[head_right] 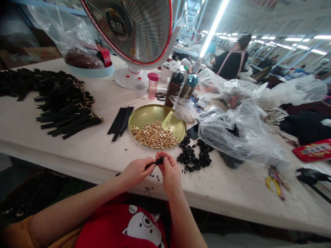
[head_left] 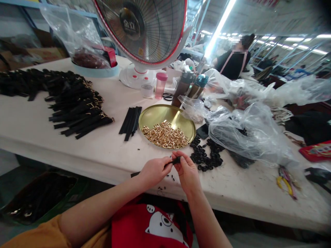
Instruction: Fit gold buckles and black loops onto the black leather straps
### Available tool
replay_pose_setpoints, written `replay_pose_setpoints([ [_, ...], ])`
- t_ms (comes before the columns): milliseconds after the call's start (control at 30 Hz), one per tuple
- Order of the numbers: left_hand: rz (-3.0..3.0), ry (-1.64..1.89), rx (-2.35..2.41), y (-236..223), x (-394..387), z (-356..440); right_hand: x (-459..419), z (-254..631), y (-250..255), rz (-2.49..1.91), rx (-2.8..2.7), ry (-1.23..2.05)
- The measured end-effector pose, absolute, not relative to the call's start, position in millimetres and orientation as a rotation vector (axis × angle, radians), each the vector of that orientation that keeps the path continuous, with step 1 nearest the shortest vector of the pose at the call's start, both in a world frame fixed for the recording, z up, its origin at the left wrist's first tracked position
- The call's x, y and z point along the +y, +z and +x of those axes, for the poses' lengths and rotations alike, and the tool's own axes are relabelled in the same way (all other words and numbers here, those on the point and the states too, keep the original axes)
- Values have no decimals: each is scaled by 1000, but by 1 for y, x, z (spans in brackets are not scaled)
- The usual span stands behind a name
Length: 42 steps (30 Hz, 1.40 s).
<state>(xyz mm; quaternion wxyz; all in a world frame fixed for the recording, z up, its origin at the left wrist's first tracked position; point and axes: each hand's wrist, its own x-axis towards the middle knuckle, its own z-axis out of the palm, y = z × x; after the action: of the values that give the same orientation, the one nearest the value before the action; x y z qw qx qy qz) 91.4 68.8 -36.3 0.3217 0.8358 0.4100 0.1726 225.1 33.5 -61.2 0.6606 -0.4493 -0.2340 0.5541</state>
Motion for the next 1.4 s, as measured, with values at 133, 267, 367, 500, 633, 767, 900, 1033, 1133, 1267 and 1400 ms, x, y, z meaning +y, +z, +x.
replay_pose_setpoints([
  [133, 2249, 437, 1077, -38, 67, 90, 33, 221, -61, -989, -504, 1285],
  [267, 2228, 462, 1070, -38, 67, 90, 29, 219, -59, -1024, -597, 1301],
  [367, 2104, 545, 1045, -37, 65, 94, 29, 219, -54, -1003, -584, 1280],
  [500, 1920, 651, 1026, -35, 61, 99, 30, 217, -47, -890, -415, 1271],
  [633, 1805, 735, 1024, -34, 58, 103, 32, 205, -43, -869, -324, 1213],
  [767, 1751, 782, 1000, -33, 59, 106, 29, 196, -44, -890, -328, 1149],
  [900, 1747, 724, 943, -35, 58, 101, 27, 205, -47, -978, -436, 1171],
  [1033, 1715, 749, 898, -35, 58, 96, 30, 210, -52, -1047, -491, 1193],
  [1133, 1670, 814, 884, -34, 63, 97, 32, 206, -56, -1043, -482, 1227],
  [1267, 1613, 708, 894, -35, 75, 95, 34, 209, -57, -1047, -487, 1239],
  [1400, 1479, 553, 842, -37, 82, 91, 33, 222, -58, -1016, -469, 1295],
])
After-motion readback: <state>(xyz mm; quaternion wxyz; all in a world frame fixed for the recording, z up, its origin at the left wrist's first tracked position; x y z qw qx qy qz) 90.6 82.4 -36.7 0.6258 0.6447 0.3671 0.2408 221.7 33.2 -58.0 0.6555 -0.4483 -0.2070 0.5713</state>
